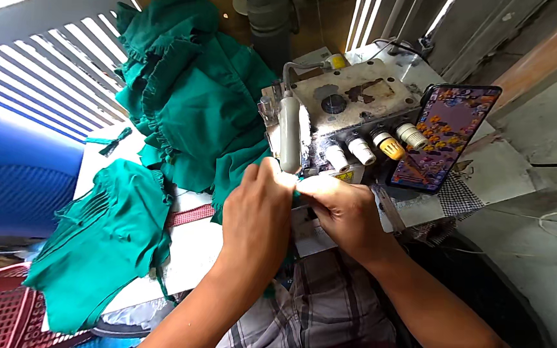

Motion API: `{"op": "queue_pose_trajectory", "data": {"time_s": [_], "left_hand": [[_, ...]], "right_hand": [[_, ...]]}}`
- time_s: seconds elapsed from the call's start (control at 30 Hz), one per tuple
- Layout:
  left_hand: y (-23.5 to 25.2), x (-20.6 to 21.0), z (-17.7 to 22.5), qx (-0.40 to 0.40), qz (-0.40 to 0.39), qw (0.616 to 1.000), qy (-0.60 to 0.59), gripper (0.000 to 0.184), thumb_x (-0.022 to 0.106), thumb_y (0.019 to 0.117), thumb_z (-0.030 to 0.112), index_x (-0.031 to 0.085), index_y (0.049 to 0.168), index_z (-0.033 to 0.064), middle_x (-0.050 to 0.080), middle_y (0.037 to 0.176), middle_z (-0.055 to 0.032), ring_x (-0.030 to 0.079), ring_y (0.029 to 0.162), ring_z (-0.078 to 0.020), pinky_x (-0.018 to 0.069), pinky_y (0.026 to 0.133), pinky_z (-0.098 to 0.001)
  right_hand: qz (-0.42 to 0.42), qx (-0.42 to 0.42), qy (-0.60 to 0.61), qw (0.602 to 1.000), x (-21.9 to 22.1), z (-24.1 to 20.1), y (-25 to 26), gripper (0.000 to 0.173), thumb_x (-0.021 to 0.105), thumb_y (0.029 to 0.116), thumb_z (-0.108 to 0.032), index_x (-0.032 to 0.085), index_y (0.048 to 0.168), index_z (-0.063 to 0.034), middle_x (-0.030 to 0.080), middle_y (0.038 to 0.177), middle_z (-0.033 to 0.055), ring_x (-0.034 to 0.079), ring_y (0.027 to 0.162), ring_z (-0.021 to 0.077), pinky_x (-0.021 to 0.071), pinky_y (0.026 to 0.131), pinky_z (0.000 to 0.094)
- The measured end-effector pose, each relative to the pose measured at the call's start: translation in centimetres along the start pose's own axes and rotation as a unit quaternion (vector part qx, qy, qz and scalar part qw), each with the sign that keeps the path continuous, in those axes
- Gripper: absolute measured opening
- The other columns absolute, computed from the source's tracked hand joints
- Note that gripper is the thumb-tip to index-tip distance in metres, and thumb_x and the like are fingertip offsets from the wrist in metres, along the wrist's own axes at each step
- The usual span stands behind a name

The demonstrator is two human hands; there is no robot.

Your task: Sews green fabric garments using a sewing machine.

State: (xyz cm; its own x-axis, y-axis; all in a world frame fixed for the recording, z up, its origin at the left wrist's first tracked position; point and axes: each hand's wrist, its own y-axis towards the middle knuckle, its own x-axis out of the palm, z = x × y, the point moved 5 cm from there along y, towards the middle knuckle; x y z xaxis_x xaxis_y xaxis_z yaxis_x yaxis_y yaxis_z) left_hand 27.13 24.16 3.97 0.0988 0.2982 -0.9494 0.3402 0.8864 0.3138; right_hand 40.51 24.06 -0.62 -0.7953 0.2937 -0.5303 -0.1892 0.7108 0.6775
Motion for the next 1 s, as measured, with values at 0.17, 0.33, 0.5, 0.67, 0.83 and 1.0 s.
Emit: {"op": "queue_pose_trajectory", "data": {"time_s": [0.17,0.33,0.5,0.67,0.83,1.0], "left_hand": [[-3.9,1.8,1.4,0.127,0.035,0.991,0.012,0.026,0.052,0.0964,0.002,0.076,0.106,0.0096,0.073,0.118,-0.0071,0.067,0.099,-0.0271,0.0491,0.071,-0.0406],[-6.1,3.5,1.0,0.08,0.048,0.996,0.005,0.033,0.053,0.0985,0.011,0.072,0.125,0.0117,0.071,0.131,-0.002,0.067,0.118,-0.0226,0.0501,0.093,-0.0403],[-5.5,3.5,0.7,0.053,0.046,0.997,-0.029,0.032,0.057,0.0953,0.016,0.075,0.121,0.0135,0.073,0.128,-0.0005,0.068,0.116,-0.022,0.0511,0.097,-0.0406],[-4.4,3.4,0.6,0.047,0.014,0.998,-0.026,0.032,0.056,0.095,0.014,0.075,0.121,0.0115,0.072,0.13,-0.0015,0.069,0.117,-0.0237,0.0529,0.099,-0.0439],[-3.4,3.2,0.3,0.041,-0.02,0.998,-0.032,0.031,0.056,0.0932,0.015,0.076,0.117,0.0116,0.072,0.129,-0.0014,0.069,0.117,-0.0227,0.0534,0.099,-0.0453],[-3.0,3.2,-0.1,0.025,-0.022,0.998,-0.048,0.032,0.058,0.0933,0.019,0.075,0.121,0.015,0.07,0.134,0.0001,0.066,0.122,-0.022,0.0515,0.102,-0.0477]], "right_hand": [[-0.023,-0.059,-0.01,0.998,0.2,0.9,-4.0,0.022,0.058,0.1018,-0.008,0.079,0.105,-0.0125,0.078,0.11,0.0055,0.075,0.089,0.0153,0.0589,0.073,0.0289],[-0.008,-0.043,-0.013,0.999,0.7,1.6,-5.6,0.025,0.057,0.1017,-0.007,0.079,0.111,-0.0154,0.078,0.115,0.0036,0.072,0.079,0.0134,0.0543,0.066,0.0268],[-0.001,-0.025,-0.009,1.0,0.9,1.7,-5.3,0.022,0.058,0.1013,-0.008,0.078,0.109,-0.0143,0.078,0.114,0.0052,0.074,0.087,0.014,0.0568,0.071,0.0267],[-0.018,-0.011,-0.004,1.0,1.1,1.8,-4.5,0.023,0.057,0.102,-0.008,0.077,0.111,-0.0124,0.077,0.117,0.0062,0.075,0.1,0.0144,0.0595,0.079,0.0263],[-0.018,0.004,-0.008,1.0,1.5,1.8,-4.3,0.022,0.059,0.1017,-0.014,0.078,0.112,-0.0119,0.076,0.119,0.0053,0.074,0.103,0.014,0.0599,0.083,0.0269],[-0.011,0.032,-0.015,0.999,1.6,2.2,-4.3,0.023,0.061,0.1009,-0.021,0.079,0.114,-0.0154,0.073,0.12,0.0107,0.071,0.102,0.0158,0.0593,0.082,0.0286]]}}
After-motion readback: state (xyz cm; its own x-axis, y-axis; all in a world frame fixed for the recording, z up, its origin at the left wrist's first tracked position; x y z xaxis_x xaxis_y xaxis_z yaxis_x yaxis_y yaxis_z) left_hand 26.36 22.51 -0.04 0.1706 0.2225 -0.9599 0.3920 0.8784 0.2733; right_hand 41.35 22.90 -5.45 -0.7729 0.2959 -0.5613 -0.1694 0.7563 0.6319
